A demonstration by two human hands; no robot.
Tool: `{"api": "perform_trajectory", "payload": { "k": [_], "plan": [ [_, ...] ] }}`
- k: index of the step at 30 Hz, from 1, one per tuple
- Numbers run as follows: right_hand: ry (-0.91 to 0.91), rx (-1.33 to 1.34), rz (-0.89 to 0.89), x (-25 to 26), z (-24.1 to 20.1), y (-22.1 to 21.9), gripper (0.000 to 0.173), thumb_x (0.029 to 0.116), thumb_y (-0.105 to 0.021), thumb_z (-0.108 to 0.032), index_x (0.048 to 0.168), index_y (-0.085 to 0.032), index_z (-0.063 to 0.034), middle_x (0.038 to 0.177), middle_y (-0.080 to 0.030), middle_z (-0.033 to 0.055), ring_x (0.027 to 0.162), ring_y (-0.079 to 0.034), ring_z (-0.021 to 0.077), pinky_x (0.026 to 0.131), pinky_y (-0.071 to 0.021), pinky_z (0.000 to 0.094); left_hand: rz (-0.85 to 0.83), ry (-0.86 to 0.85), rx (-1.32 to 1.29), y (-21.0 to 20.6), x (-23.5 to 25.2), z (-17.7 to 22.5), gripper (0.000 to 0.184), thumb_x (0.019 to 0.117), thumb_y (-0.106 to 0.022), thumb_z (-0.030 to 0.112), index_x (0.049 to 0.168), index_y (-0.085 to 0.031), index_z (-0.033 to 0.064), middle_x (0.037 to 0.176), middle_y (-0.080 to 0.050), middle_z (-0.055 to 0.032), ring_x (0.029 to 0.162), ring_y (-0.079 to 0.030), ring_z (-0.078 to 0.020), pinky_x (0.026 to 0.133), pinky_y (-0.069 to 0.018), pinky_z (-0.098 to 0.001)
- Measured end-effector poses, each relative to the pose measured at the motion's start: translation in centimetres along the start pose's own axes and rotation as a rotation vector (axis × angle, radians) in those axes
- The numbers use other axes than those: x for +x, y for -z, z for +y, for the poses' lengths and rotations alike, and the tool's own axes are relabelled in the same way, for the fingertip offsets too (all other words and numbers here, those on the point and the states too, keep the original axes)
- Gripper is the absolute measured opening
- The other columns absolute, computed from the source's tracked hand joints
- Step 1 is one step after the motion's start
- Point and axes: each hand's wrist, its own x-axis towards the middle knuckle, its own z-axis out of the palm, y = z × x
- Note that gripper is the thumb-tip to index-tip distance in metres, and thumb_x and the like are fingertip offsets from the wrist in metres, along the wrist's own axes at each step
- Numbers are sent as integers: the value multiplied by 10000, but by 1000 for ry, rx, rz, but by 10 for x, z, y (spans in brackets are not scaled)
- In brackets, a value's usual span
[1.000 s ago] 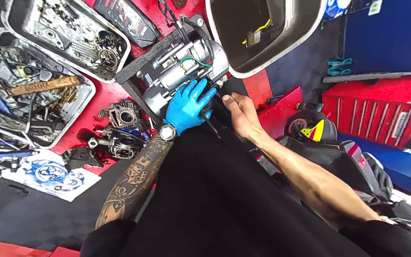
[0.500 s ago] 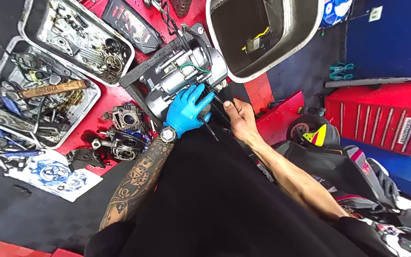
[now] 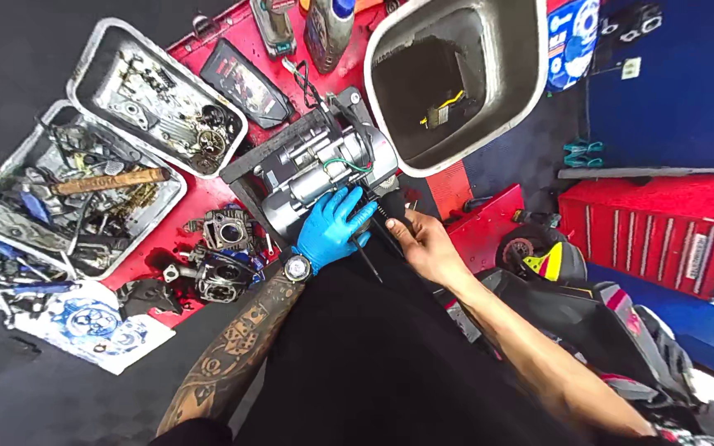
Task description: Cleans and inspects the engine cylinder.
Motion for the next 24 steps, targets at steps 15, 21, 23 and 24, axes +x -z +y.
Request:
{"api": "perform_trajectory", "payload": {
  "k": [15, 21, 23, 24],
  "plan": [
    [-93, -231, -207, 23, -34, 19, 150, 923, -555, -216, 828, -652, -153, 655, -580, -3, 608, -588, 154, 540, -448, 413, 21, -50, -13, 1, -3, 1, 509, 965, -591, 521, 1346, -676, 194, 1496, -543, -194, 1358, -530, -401, 1092, -433, -546],
    [-312, -40, -264, 20, -35, 12, 266, 1023, -434, -198, 1115, -662, -97, 886, -648, 83, 787, -637, 194, 672, -511, 438, 6, -43, -1, 1, -2, 2, 567, 960, -575, 523, 1431, -614, 209, 1506, -535, -189, 1343, -541, -396, 1070, -441, -541],
    [-352, -8, -184, 21, -42, 11, 281, 1028, -432, -243, 961, -665, -100, 768, -619, 68, 671, -604, 179, 582, -478, 406, 22, -48, -10, -1, -2, 1, 560, 961, -580, 518, 1425, -617, 207, 1502, -537, -195, 1341, -543, -402, 1069, -446, -548],
    [-368, -14, -147, 22, -46, 11, 322, 1029, -434, -295, 891, -653, -104, 724, -607, 64, 630, -592, 180, 554, -463, 404, 25, -49, -12, -1, -3, 1, 558, 965, -573, 519, 1428, -615, 211, 1504, -534, -196, 1347, -539, -399, 1076, -443, -548]
  ]
}}
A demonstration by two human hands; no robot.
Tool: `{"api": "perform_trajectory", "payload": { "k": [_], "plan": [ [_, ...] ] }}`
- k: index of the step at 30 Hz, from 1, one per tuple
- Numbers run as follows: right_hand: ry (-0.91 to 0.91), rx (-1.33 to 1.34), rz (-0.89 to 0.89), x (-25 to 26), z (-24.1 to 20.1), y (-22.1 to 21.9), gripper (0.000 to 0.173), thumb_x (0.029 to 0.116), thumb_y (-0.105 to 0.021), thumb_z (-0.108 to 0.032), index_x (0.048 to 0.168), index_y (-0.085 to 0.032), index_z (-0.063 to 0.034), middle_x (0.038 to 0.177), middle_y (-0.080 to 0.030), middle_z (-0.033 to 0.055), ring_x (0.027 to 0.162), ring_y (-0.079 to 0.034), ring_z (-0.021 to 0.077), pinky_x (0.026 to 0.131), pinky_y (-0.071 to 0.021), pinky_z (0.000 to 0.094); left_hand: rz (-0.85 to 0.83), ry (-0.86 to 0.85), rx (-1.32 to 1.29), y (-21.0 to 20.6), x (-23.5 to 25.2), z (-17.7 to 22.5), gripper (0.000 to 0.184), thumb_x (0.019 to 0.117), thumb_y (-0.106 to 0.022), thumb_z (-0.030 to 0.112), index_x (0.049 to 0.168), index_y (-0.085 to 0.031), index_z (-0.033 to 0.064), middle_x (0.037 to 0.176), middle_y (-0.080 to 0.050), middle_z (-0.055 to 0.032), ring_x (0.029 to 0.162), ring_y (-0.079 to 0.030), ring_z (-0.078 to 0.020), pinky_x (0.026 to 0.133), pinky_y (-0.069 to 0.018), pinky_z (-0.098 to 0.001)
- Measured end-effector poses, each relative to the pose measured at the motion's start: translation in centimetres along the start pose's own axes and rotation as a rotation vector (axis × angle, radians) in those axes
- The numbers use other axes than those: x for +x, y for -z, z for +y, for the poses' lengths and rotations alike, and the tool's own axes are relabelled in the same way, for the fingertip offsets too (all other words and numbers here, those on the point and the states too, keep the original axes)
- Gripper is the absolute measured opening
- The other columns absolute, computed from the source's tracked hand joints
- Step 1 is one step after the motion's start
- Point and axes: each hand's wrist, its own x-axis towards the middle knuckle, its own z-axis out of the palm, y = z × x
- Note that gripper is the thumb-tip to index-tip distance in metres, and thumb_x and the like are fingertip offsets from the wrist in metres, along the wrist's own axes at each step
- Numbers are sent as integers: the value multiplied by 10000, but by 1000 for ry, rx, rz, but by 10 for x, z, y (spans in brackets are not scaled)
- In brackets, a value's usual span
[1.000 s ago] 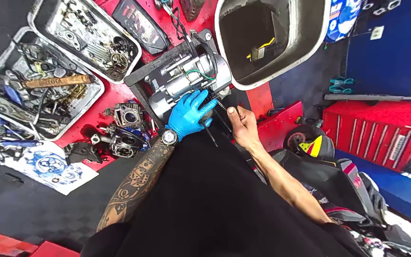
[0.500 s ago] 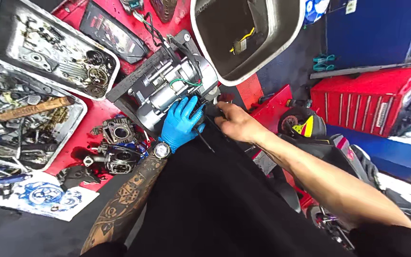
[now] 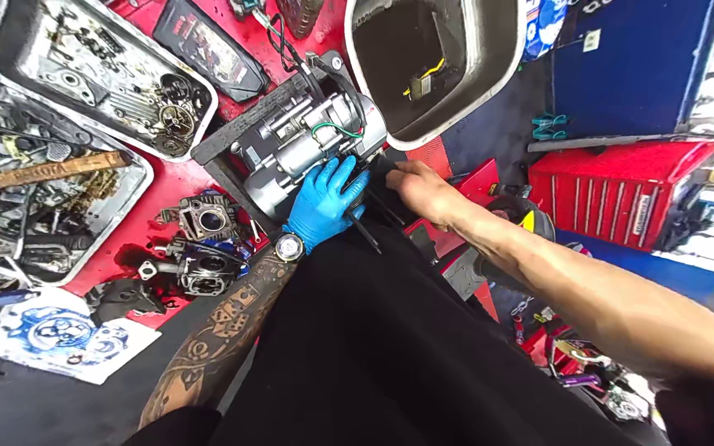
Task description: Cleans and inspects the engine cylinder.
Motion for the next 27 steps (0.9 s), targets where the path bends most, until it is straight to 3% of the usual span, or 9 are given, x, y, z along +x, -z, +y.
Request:
{"api": "perform_trajectory", "payload": {
  "k": [3, 13, 22, 27],
  "plan": [
    [58, -105, 54, 1, -1, -6, 417, 1056, -482, -422, 854, -654, -101, 680, -597, 71, 606, -600, 211, 552, -480, 462, 8, 5, 5, 0, -1, 0, 562, 966, -551, 529, 1435, -615, 226, 1505, -540, -184, 1344, -547, -385, 1069, -445, -541],
    [193, -139, 183, 2, 24, -16, 433, 1077, -440, -357, 754, -580, -105, 627, -526, 44, 597, -560, 205, 569, -448, 466, -37, 30, -26, 1, 0, 0, 560, 961, -541, 548, 1447, -598, 276, 1491, -558, -162, 1352, -548, -374, 1079, -454, -549],
    [336, -45, 221, 3, 37, -18, 373, 1064, -479, -290, 743, -578, -127, 597, -487, -30, 555, -511, 102, 565, -439, 357, -49, 53, -38, 2, 0, 0, 561, 955, -562, 550, 1448, -595, 285, 1472, -565, -185, 1358, -541, -380, 1088, -450, -549],
    [351, -33, 214, 3, 46, -20, 343, 1067, -458, -303, 816, -610, -125, 662, -529, -39, 640, -553, 88, 646, -467, 352, -76, 59, -38, 5, 2, 1, 570, 947, -566, 548, 1451, -593, 284, 1471, -565, -191, 1346, -552, -387, 1076, -461, -556]
  ]
}}
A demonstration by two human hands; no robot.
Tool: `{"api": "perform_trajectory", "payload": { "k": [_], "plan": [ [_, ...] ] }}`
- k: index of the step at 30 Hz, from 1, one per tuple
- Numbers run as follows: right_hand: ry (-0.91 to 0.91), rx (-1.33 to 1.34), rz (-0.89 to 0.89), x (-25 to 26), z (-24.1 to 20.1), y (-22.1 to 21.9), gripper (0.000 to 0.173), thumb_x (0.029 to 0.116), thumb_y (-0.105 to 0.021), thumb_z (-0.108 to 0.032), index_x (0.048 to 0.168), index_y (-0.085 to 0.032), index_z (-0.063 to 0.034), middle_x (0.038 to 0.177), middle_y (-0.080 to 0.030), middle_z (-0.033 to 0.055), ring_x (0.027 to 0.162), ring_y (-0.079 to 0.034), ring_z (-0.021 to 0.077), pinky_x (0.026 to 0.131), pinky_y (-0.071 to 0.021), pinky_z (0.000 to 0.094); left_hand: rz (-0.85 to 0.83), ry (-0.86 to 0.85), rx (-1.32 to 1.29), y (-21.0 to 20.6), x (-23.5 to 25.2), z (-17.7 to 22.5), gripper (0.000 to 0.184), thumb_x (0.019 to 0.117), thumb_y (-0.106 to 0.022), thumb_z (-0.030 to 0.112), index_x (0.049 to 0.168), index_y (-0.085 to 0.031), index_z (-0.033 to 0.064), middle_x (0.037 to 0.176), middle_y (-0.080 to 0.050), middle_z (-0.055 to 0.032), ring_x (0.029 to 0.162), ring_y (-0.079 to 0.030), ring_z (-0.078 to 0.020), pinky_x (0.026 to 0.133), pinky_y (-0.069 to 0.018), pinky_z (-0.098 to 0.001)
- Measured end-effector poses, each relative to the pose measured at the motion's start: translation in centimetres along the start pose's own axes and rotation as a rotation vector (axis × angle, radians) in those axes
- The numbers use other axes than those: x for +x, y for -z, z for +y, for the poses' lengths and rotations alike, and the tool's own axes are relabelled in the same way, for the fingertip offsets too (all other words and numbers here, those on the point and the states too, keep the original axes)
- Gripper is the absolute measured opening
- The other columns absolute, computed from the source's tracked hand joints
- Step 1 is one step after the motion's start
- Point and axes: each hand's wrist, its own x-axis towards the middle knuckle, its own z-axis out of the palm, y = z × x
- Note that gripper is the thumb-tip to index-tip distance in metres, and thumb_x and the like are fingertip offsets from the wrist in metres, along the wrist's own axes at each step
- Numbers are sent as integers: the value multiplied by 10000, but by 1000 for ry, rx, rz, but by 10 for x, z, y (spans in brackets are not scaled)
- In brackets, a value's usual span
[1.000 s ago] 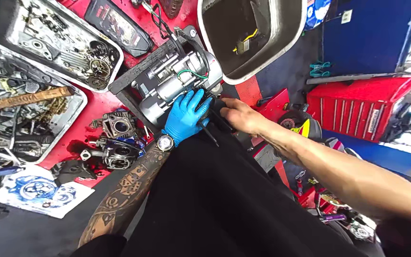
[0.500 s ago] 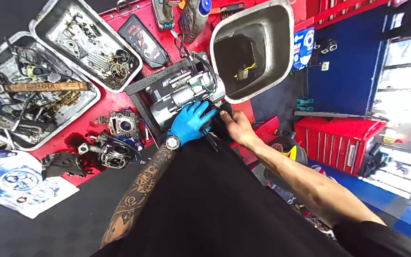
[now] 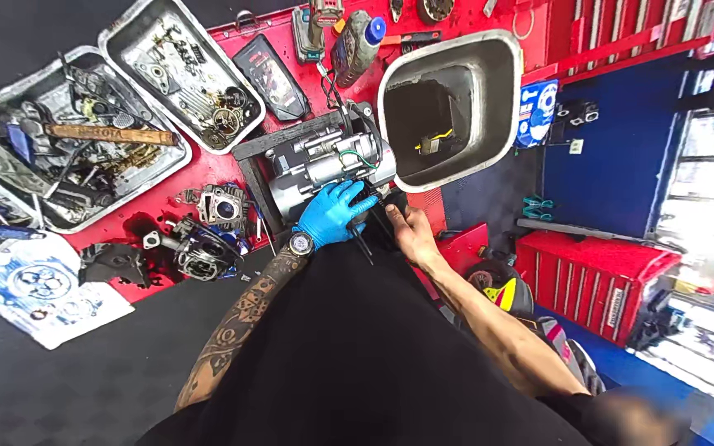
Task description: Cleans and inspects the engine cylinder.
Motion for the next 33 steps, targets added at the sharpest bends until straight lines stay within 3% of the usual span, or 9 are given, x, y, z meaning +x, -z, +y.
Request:
{"api": "perform_trajectory", "payload": {
  "k": [14, 21, 23, 27, 29, 33],
  "plan": [
    [191, 131, 46, -12, 24, -7, 336, 1067, -464, -279, 786, -577, -134, 645, -504, -60, 607, -522, 60, 608, -448, 304, 22, 4, 3, -5, -3, 2, 572, 933, -601, 568, 1439, -605, 301, 1474, -564, -171, 1365, -535, -356, 1092, -452, -535],
    [74, 87, -32, -7, 6, 7, 303, 1069, -473, -313, 980, -663, -94, 787, -619, -12, 748, -612, 82, 714, -516, 333, 17, 10, -33, 0, 1, 1, 566, 960, -584, 542, 1454, -588, 266, 1457, -577, -212, 1311, -576, -423, 1040, -474, -602],
    [36, 56, -27, -10, 4, 7, 308, 1069, -478, -320, 1042, -676, -86, 828, -658, 6, 790, -648, 92, 745, -543, 348, 37, 4, -16, -2, -1, 0, 547, 970, -563, 539, 1448, -593, 274, 1453, -584, -202, 1299, -588, -413, 1035, -477, -588],
    [10, -12, -23, -13, 6, 10, 291, 1047, -531, -294, 1129, -686, -62, 834, -685, 37, 755, -659, 116, 713, -554, 348, 48, 20, 4, -4, -1, 1, 499, 993, -528, 540, 1431, -610, 314, 1442, -607, -159, 1300, -597, -371, 1056, -469, -548],
    [7, -36, -41, -11, 4, 13, 312, 1019, -562, -236, 1235, -676, -43, 903, -721, 64, 783, -678, 130, 747, -572, 343, 75, 23, 13, -6, -2, 1, 477, 1003, -515, 535, 1423, -613, 331, 1435, -619, -131, 1300, -598, -347, 1053, -469, -517],
    [-32, -19, -138, -1, -3, 19, 373, 960, -585, -159, 1318, -634, -65, 994, -737, 68, 853, -708, 133, 787, -591, 345, 131, 8, 23, -8, -5, -1, 479, 1013, -515, 526, 1439, -595, 322, 1454, -604, -103, 1340, -558, -310, 1071, -443, -462]
  ]
}}
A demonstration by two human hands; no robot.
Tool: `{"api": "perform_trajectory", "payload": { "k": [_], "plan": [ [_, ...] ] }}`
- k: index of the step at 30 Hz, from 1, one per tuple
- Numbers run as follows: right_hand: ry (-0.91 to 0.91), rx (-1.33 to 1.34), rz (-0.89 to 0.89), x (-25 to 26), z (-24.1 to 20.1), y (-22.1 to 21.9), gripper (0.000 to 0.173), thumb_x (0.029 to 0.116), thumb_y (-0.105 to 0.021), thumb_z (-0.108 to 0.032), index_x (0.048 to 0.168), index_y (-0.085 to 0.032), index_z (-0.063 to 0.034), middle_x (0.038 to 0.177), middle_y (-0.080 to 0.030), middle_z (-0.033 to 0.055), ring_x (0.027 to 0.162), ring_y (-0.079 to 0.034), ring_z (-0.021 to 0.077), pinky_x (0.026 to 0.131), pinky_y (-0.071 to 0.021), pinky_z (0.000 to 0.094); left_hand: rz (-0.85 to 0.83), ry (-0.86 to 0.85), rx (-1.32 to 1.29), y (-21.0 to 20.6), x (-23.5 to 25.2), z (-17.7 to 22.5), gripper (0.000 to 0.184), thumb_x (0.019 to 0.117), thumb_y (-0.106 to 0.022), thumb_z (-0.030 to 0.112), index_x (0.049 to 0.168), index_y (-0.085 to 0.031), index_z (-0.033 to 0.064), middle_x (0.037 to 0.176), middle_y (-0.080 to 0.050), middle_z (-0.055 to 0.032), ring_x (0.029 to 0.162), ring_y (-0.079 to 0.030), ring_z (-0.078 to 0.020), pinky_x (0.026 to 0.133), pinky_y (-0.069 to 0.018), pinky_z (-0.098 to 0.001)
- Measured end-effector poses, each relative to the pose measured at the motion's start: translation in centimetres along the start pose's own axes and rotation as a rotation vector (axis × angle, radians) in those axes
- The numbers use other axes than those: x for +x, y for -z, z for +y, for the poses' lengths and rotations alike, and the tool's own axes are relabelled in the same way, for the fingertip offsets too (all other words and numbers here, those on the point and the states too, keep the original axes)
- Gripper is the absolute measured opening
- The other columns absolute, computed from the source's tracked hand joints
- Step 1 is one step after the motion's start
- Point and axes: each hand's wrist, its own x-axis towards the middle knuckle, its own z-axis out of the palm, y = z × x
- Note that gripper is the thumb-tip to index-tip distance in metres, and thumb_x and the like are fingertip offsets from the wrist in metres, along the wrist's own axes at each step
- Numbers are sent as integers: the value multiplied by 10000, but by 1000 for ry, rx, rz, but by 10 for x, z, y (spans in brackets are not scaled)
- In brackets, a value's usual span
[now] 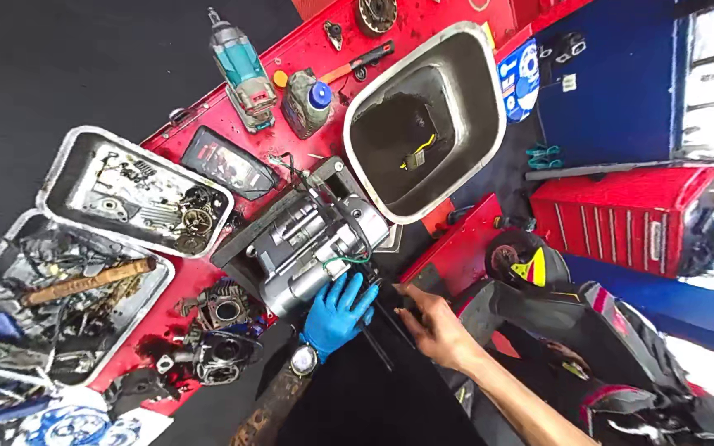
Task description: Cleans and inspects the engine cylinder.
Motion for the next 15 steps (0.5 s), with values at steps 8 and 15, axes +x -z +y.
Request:
{"api": "perform_trajectory", "payload": {
  "k": [8, 15],
  "plan": [
    [-348, 212, -283, 26, -18, 22, 340, 913, -472, -185, 1199, -639, -109, 899, -661, 39, 835, -650, 150, 716, -525, 415, -6, -15, 14, 2, 1, -2, 474, 1035, -495, 478, 1480, -540, 321, 1542, -510, -65, 1416, -450, -254, 1117, -336, -415],
    [-422, 2, -331, 36, -39, 12, 344, 1064, -444, -334, 1251, -619, -105, 746, -628, 67, 680, -646, 242, 638, -536, 471, -69, -33, 33, 7, -1, -3, 423, 1065, -463, 352, 1477, -549, 312, 1530, -525, -77, 1375, -486, -255, 1061, -369, -409]
  ]
}}
